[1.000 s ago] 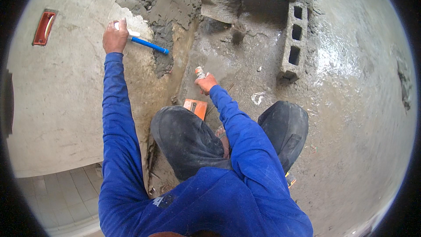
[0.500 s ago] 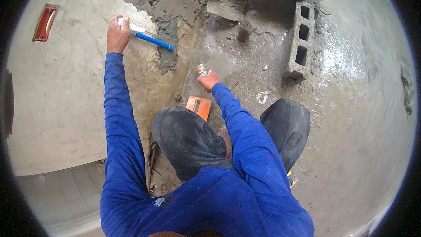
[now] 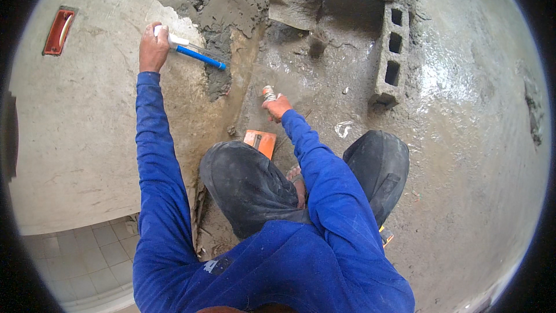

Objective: The person smooths a freshly poured concrete stair stringer using a sponge and a trowel. They then walk through a cluttered construction area, pick up a trowel, and briefly work on a wet concrete floor patch.

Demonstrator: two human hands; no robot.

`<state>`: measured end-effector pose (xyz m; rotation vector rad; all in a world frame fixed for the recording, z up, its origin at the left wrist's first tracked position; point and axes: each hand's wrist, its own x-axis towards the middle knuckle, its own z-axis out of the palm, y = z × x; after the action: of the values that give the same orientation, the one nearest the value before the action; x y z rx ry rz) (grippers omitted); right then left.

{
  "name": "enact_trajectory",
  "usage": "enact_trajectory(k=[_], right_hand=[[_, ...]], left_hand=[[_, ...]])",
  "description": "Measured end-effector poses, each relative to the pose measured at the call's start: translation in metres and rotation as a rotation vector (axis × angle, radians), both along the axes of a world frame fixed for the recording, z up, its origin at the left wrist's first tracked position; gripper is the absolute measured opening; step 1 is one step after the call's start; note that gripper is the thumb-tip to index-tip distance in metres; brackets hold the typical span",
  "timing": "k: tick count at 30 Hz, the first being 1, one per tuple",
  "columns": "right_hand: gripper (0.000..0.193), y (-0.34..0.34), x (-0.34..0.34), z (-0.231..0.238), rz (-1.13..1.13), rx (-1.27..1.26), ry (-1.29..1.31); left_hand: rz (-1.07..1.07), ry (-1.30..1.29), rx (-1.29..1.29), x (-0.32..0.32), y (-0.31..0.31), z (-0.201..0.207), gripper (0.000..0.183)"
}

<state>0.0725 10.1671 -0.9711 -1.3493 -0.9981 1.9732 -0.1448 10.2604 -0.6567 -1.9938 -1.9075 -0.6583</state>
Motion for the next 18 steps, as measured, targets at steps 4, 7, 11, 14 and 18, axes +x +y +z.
enact_trajectory(k=[4,7,11,14,18], right_hand=[[0.033,0.000,0.003,0.000,0.007,-0.028,-0.005],[0.040,0.002,0.006,0.001,0.091,-0.068,0.017],[0.039,0.003,0.008,0.002,0.085,-0.065,-0.007],[0.037,0.001,0.008,0.003,0.065,-0.036,-0.010],[0.035,-0.002,0.011,0.002,0.028,0.001,-0.004]], left_hand=[[-0.021,-0.052,-0.015,0.000,-0.001,0.001,0.041],[-0.029,-0.044,-0.008,0.001,-0.001,0.002,0.041],[-0.021,-0.062,-0.025,0.001,0.000,0.003,0.041],[-0.038,-0.028,0.017,-0.001,0.000,0.001,0.043],[-0.140,-0.221,0.241,-0.010,-0.019,-0.020,0.044]])
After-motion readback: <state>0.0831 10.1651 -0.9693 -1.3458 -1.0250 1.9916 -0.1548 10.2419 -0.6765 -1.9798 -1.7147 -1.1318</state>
